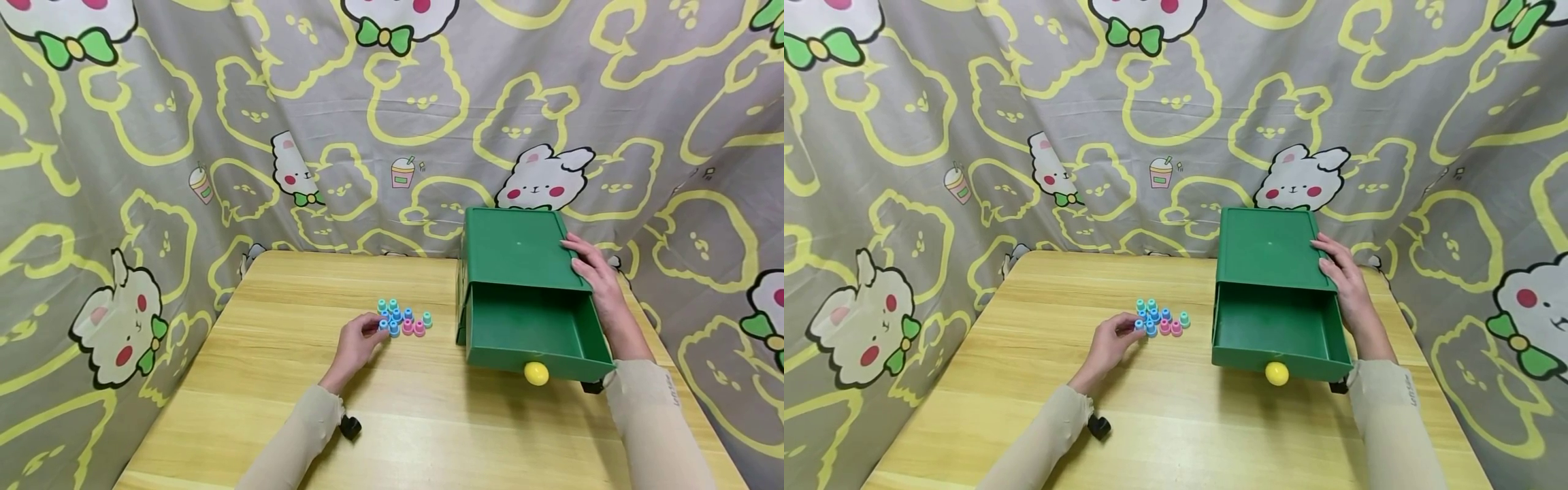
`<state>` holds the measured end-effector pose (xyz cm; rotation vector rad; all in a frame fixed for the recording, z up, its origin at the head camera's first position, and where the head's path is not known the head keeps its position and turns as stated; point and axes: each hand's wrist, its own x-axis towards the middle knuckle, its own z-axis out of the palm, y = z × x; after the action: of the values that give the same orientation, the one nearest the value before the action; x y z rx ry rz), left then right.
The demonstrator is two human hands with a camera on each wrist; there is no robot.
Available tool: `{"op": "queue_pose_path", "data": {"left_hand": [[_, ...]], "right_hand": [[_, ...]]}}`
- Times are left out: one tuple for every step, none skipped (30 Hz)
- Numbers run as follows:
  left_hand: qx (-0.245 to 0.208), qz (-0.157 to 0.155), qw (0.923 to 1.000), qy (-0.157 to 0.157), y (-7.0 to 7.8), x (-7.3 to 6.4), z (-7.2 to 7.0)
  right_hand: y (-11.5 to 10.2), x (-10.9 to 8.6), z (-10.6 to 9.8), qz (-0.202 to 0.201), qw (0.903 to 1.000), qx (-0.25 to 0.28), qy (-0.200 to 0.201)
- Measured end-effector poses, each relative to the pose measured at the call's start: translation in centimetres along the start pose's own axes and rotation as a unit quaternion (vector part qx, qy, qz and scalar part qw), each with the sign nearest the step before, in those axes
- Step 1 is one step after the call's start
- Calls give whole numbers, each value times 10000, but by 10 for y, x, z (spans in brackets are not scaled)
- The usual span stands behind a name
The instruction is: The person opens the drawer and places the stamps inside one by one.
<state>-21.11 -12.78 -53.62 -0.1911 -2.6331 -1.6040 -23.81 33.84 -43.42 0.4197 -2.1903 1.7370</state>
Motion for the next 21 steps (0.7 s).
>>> {"op": "queue_pose_path", "data": {"left_hand": [[-5,7,10000,11,2,0,0],[-1,49,10000,22,4,0,0],[5,75,10000,30,5,0,0],[11,96,9999,36,7,0,0],[14,105,9999,37,9,0,-1],[14,127,9999,27,11,0,-1],[10,169,9999,19,14,0,-1],[3,193,9998,8,16,0,-1],[-14,196,9998,-9,18,0,-1],[-27,218,9998,-23,20,-1,-1],[-44,241,9997,-37,22,-1,-1],[-63,264,9996,-51,24,-1,-2],[-85,288,9995,-57,26,-2,-2],[-98,307,9995,-63,28,-2,-2],[-111,366,9992,-67,30,-2,-2],[-117,402,9991,-63,32,-2,-2],[-137,429,9990,-61,34,-3,-2],[-146,475,9987,-56,36,-3,-2],[-158,517,9985,-49,39,-3,-2],[-172,540,9984,-41,41,-3,-2],[-194,563,9982,-35,44,-4,-2]], "right_hand": [[0,0,0,-10,10000,17,1],[0,0,0,-9,10000,26,3],[0,0,0,-9,10000,27,5],[0,0,0,-12,10000,36,8],[1,1,0,-16,10000,42,10],[0,0,0,-14,10000,30,19],[0,0,0,-14,10000,47,22],[0,0,0,-10,10000,50,23],[0,0,0,-14,10000,51,23],[0,0,0,-11,10000,48,17],[0,0,0,-1,10000,41,5],[0,0,0,10,10000,37,-7],[0,0,0,17,10000,41,-20],[0,0,0,25,10000,28,-30],[0,-1,0,35,10000,23,-41],[0,-1,0,49,10000,28,-58],[0,-1,0,58,10000,29,-66],[0,-1,0,61,10000,32,-68],[0,-1,0,64,9999,38,-74],[0,-1,0,67,9999,40,-71],[-1,-1,0,59,10000,42,-63]]}}
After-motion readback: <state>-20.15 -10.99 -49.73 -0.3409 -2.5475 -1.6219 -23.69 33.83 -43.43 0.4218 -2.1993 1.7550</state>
